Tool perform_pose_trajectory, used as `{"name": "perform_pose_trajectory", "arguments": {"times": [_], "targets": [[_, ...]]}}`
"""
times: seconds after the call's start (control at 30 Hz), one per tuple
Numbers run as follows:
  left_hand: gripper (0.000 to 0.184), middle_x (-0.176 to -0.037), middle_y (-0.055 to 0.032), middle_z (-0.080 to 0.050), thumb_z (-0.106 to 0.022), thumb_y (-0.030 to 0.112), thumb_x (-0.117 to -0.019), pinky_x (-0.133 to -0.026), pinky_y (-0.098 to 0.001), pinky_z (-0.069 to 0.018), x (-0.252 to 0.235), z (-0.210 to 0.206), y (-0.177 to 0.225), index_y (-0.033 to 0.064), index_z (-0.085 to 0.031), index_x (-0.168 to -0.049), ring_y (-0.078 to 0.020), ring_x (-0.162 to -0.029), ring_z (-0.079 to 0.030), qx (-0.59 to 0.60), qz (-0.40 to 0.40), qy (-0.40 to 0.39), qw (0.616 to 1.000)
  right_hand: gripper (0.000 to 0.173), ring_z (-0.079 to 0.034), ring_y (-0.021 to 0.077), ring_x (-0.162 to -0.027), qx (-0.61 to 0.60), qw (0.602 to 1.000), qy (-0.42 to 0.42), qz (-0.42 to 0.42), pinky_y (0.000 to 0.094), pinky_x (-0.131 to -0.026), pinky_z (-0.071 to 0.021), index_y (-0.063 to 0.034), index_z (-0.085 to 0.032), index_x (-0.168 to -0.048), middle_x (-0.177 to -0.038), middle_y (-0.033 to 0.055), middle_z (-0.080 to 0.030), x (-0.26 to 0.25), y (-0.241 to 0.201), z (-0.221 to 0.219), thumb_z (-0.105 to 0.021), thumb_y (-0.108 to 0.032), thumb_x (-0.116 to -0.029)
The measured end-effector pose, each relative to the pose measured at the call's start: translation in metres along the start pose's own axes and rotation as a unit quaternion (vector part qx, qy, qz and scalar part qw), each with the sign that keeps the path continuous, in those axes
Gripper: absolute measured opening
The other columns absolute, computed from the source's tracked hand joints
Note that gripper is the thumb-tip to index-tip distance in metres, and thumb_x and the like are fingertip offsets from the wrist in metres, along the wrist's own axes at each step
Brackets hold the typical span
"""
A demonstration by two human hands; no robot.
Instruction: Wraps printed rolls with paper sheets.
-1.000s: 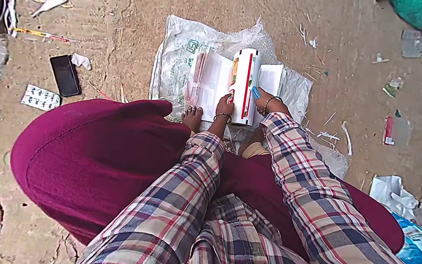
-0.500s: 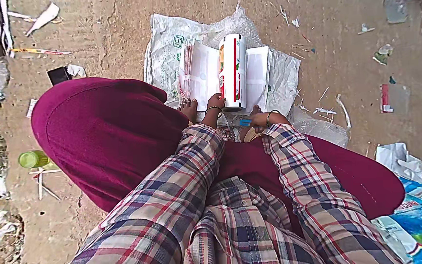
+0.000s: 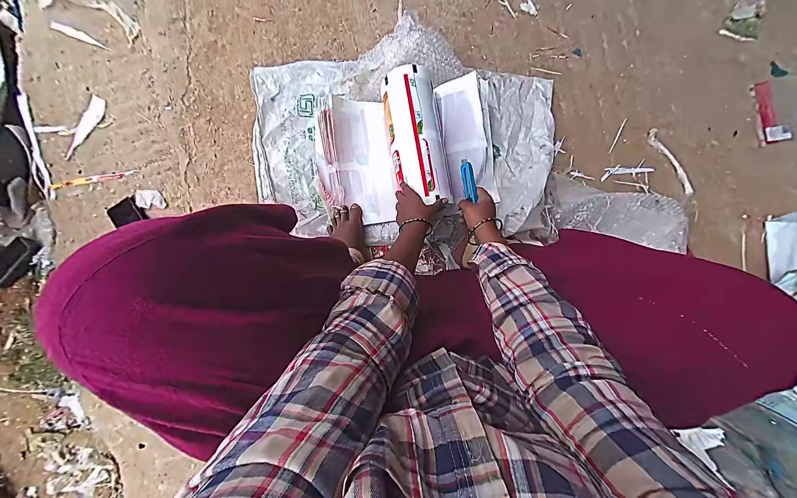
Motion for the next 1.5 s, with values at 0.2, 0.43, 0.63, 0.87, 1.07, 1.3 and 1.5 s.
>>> {"name": "perform_pose_trajectory", "arguments": {"times": [0.2,0.43,0.63,0.87,1.07,1.3,1.5], "targets": [[0.107,-0.155,-0.0320,-0.040,-0.066,0.058,-0.0946,-0.103,-0.0566,-0.0510,0.004,-0.009,0.000,-0.0024,-0.011,-0.163,-0.0454,-0.128,-0.059,-0.100,-0.048,0.029,0.993,0.056,-0.046,0.0446,-0.138,0.116,0.988,0.075,0.062,0.0605,-0.116,-0.0316,0.0010,-0.060,-0.139,-0.145,0.0273,-0.054,-0.017,0.022,-0.009,-0.073,-0.023,-0.0902],[0.098,-0.146,-0.0321,-0.050,-0.041,0.066,-0.1029,-0.091,-0.0542,-0.0561,0.007,-0.012,-0.001,-0.0066,-0.010,-0.162,-0.0422,-0.112,-0.069,-0.296,-0.095,0.058,0.949,0.047,-0.037,0.0432,-0.146,0.122,0.986,0.098,0.053,0.0616,-0.121,-0.0190,-0.0057,-0.067,-0.132,-0.150,0.0264,-0.049,-0.016,0.023,-0.018,-0.070,-0.030,-0.0923],[0.095,-0.137,-0.0324,-0.058,-0.036,0.063,-0.1052,-0.095,-0.0549,-0.0540,0.004,-0.010,0.002,-0.0117,-0.015,-0.159,-0.0425,-0.117,-0.067,-0.360,-0.105,0.047,0.926,0.045,-0.041,0.0441,-0.142,0.136,0.981,0.124,0.057,0.0659,-0.118,-0.0183,-0.0136,-0.072,-0.128,-0.145,0.0244,-0.055,-0.021,0.026,-0.026,-0.067,-0.040,-0.0914],[0.098,-0.137,-0.0338,-0.058,-0.037,0.068,-0.1025,-0.099,-0.0570,-0.0512,0.006,-0.006,0.006,-0.0122,-0.022,-0.157,-0.0451,-0.128,-0.060,-0.382,-0.114,0.057,0.915,0.046,-0.050,0.0399,-0.135,0.102,0.988,0.109,0.044,0.0636,-0.115,-0.0289,-0.0133,-0.069,-0.132,-0.138,0.0213,-0.062,-0.026,0.030,-0.033,-0.066,-0.041,-0.0956],[0.091,-0.169,-0.0244,-0.019,-0.053,0.053,-0.1032,-0.104,-0.0530,-0.0509,0.009,-0.004,0.022,-0.0064,-0.016,-0.161,-0.0413,-0.146,-0.044,-0.388,-0.182,0.036,0.903,0.051,-0.042,0.0432,-0.140,0.175,0.971,0.156,0.054,0.0678,-0.115,-0.0220,-0.0229,-0.072,-0.128,-0.145,0.0217,-0.055,-0.033,0.035,-0.032,-0.062,-0.056,-0.0899],[0.084,-0.166,-0.0311,-0.023,-0.043,0.049,-0.1079,-0.103,-0.0513,-0.0518,0.002,-0.014,0.021,-0.0112,-0.015,-0.159,-0.0444,-0.141,-0.049,-0.448,-0.176,0.034,0.876,0.053,-0.042,0.0437,-0.140,0.196,0.967,0.150,0.060,0.0675,-0.114,-0.0252,-0.0239,-0.074,-0.125,-0.145,0.0205,-0.055,-0.036,0.038,-0.032,-0.062,-0.060,-0.0881],[0.085,-0.165,-0.0339,-0.022,-0.035,0.052,-0.1090,-0.104,-0.0514,-0.0513,0.000,-0.018,0.017,-0.0133,-0.015,-0.159,-0.0453,-0.143,-0.047,-0.467,-0.188,0.033,0.864,0.047,-0.044,0.0392,-0.140,0.176,0.975,0.132,0.038,0.0641,-0.116,-0.0241,-0.0222,-0.073,-0.125,-0.143,0.0178,-0.057,-0.032,0.032,-0.029,-0.063,-0.053,-0.0904]]}}
Point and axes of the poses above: each hand's wrist, its own x-axis away from the middle knuckle, its own z-axis out of the back of the hand, y = z × x, the point moved 4 cm from there along -x, towards the middle knuckle
